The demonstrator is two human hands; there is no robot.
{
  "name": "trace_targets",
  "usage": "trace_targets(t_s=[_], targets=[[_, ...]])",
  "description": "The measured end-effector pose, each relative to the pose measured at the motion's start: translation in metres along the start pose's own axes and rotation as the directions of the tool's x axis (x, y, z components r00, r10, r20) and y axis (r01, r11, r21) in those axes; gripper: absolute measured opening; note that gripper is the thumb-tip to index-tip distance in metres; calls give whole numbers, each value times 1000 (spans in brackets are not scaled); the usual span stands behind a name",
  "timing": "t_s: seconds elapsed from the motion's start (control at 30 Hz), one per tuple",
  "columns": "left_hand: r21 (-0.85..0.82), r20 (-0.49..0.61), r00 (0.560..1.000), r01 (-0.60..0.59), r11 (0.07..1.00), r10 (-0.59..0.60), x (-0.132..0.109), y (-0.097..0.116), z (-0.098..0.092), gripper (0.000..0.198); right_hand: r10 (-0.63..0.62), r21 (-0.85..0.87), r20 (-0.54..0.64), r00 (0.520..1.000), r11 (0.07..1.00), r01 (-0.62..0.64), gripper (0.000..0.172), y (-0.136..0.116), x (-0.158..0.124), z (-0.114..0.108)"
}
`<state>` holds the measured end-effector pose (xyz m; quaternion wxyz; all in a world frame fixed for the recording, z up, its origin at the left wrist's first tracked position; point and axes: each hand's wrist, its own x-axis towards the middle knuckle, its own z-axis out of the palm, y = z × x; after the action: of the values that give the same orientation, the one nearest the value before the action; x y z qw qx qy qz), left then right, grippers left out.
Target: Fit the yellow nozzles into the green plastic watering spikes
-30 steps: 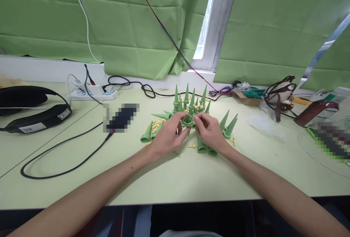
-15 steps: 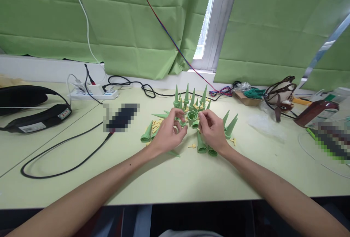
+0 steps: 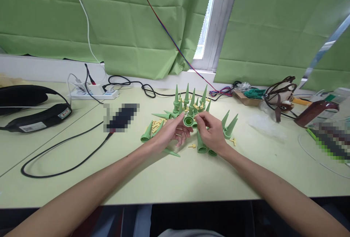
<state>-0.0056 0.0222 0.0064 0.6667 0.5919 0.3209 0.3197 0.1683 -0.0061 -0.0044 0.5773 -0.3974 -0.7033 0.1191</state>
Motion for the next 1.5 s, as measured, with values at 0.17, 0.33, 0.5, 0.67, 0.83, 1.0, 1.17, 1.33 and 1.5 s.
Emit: trace_targets(t_s=[0.17,0.33,0.5,0.67,0.83,1.0,1.17,1.33,1.5], targets=[[-2,7,1000,-14,1000,14,-3,4,3,54,3,-9,9,1000,1000,-3,19,1,0,0],[3,8,999,-42,999,42,-4,6,5,47,22,-14,13,1000,1000,-21,20,1,0,-1],[31,25,997,-74,997,74,-5,6,4,36,44,-5,22,999,999,-44,20,0,1,-1],[116,18,993,-117,986,115,-7,9,4,33,79,8,33,996,997,-79,22,-1,1,-1],[324,12,980,-193,926,200,-10,12,5,30,108,10,44,993,994,-109,24,-1,1,-2],[579,-22,911,-324,749,411,-11,8,6,25,117,16,55,992,993,-118,25,-1,1,-2],[737,71,802,-443,511,592,-11,1,7,16,137,24,68,988,990,-139,26,-1,0,-1],[816,194,721,-495,299,665,-8,-5,2,19,148,17,85,985,989,-150,27,1,0,0],[838,239,681,-505,208,692,-6,-8,-1,23,158,15,91,983,987,-160,28,1,0,-1]])
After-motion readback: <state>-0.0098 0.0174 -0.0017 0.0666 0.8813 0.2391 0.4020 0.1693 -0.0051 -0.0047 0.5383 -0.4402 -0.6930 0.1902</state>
